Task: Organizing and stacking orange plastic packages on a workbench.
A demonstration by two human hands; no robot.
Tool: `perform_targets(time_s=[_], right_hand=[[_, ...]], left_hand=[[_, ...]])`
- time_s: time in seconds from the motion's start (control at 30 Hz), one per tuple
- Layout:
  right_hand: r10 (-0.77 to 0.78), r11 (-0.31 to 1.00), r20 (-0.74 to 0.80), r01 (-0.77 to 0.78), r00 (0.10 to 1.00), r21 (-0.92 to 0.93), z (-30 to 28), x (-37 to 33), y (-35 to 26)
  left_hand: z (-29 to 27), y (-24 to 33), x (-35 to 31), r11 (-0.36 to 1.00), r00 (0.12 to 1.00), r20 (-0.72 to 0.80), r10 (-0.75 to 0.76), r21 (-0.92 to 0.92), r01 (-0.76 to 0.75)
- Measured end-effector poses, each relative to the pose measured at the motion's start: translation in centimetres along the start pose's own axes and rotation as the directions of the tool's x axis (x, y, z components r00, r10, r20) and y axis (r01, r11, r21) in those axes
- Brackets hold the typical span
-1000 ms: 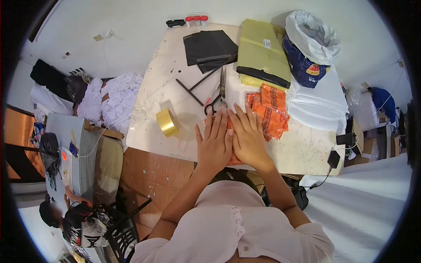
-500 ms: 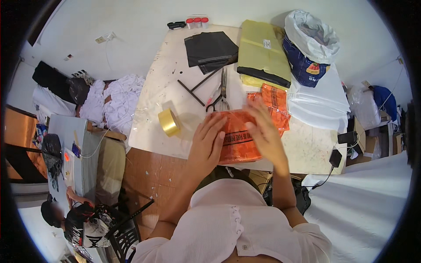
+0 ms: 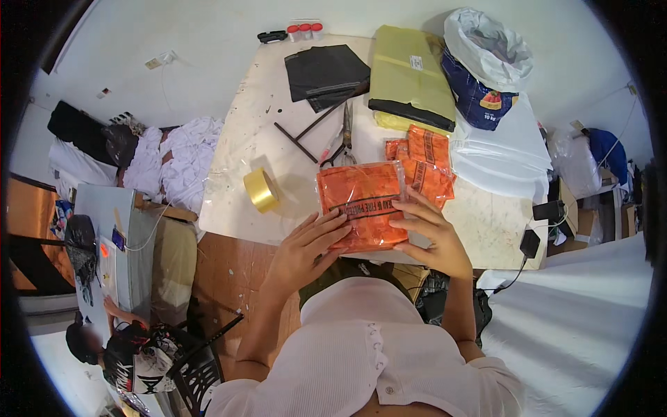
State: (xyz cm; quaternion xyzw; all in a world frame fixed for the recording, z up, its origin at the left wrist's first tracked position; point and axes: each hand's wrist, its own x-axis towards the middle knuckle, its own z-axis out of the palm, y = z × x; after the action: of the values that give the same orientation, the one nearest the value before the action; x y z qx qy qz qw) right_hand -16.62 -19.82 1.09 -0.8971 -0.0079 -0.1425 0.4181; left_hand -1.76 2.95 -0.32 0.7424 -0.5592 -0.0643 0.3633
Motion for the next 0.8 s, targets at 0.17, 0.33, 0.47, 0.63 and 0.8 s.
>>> perform_targets(time_s=[0.17, 0.33, 0.47, 0.63, 0.8], right_hand=[[-0.049, 0.994, -0.056, 0.043, 0.997, -0.098, -0.3, -0.1, -0.2], [-0.111, 0.987, -0.167, 0.089, 0.980, -0.134, -0.9, 0.9, -1.0], [-0.145, 0.982, -0.282, 0.104, 0.948, -0.158, -1.2, 2.0, -1.5], [-0.150, 0.983, -0.365, 0.097, 0.919, -0.158, -1.4, 3.4, -2.0], [-0.141, 0.988, -0.338, 0.113, 0.931, -0.102, -1.9, 3.3, -2.3]], left_hand=[[-0.1, -0.2, 0.4, 0.999, 0.996, -0.079, 0.050, 0.016, -0.049], [-1.2, 1.1, 2.7, 0.993, 0.983, -0.167, -0.071, -0.105, 0.053], [-2.1, 1.1, 4.5, 0.995, 0.964, -0.252, -0.082, -0.083, 0.062], [-2.8, 0.5, 6.3, 0.998, 0.937, -0.347, -0.038, -0.068, 0.015], [-3.5, 0.7, 5.7, 0.998, 0.960, -0.281, 0.011, -0.057, -0.029]])
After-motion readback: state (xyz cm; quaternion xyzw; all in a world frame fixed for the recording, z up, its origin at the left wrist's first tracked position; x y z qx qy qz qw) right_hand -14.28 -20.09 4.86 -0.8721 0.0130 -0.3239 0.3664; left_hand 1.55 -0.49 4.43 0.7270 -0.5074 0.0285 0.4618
